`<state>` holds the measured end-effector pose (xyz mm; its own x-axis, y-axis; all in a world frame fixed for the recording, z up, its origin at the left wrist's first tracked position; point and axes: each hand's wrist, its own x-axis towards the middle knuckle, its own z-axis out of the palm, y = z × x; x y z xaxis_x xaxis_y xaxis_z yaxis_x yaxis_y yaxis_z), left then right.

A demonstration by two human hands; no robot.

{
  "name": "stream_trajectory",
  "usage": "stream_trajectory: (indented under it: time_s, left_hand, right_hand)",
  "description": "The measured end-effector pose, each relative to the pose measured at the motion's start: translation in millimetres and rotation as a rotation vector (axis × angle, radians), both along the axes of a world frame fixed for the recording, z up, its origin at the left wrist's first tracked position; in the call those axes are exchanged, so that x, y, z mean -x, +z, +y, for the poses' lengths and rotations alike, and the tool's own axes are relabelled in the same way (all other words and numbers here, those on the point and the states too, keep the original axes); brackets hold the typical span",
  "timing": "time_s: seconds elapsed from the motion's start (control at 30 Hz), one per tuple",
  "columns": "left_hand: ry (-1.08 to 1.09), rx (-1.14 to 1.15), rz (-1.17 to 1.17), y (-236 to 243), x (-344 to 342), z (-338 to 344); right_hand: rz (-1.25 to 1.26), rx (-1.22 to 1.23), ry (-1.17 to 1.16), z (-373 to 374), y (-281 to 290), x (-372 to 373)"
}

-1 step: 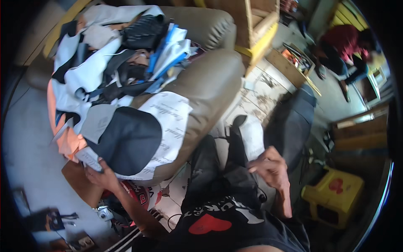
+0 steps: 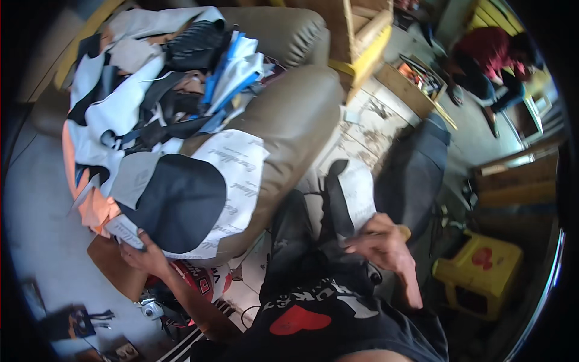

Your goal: The person sorts through a pile of fabric scraps on a sofa, selects a piece of black material, and cuts it into a specific shape using scissors on the floor. The person repeatedly measures the cut piece against a larger curved object to ensure a proper fit before making further adjustments.

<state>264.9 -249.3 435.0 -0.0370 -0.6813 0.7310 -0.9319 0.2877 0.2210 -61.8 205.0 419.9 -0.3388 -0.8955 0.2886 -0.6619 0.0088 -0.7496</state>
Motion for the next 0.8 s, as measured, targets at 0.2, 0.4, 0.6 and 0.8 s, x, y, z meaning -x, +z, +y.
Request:
stream_trajectory:
  time_s: [0.2,0.4,0.6,0.8]
  left_hand:
    - [0.006,-0.014,-0.012,-11.7,18.2,12.2]
    - [0.049,0.061,-0.056,-18.7,4.7,9.9]
    - [0.097,0.156,-0.057,-13.0,23.0,6.7]
    - [0.092,0.194,-0.037,-18.7,23.3,10.2]
  right_hand:
    - [0.093,-0.540,0.017,43.8,-63.0,-49.1]
    - [-0.136,-0.620,0.122,43.2,-75.3,-48.8]
    - [-0.219,-0.417,-0.144,-30.1,2.7,3.6]
    - [0.295,0.079,-0.203,-223.9,3.4,83.8]
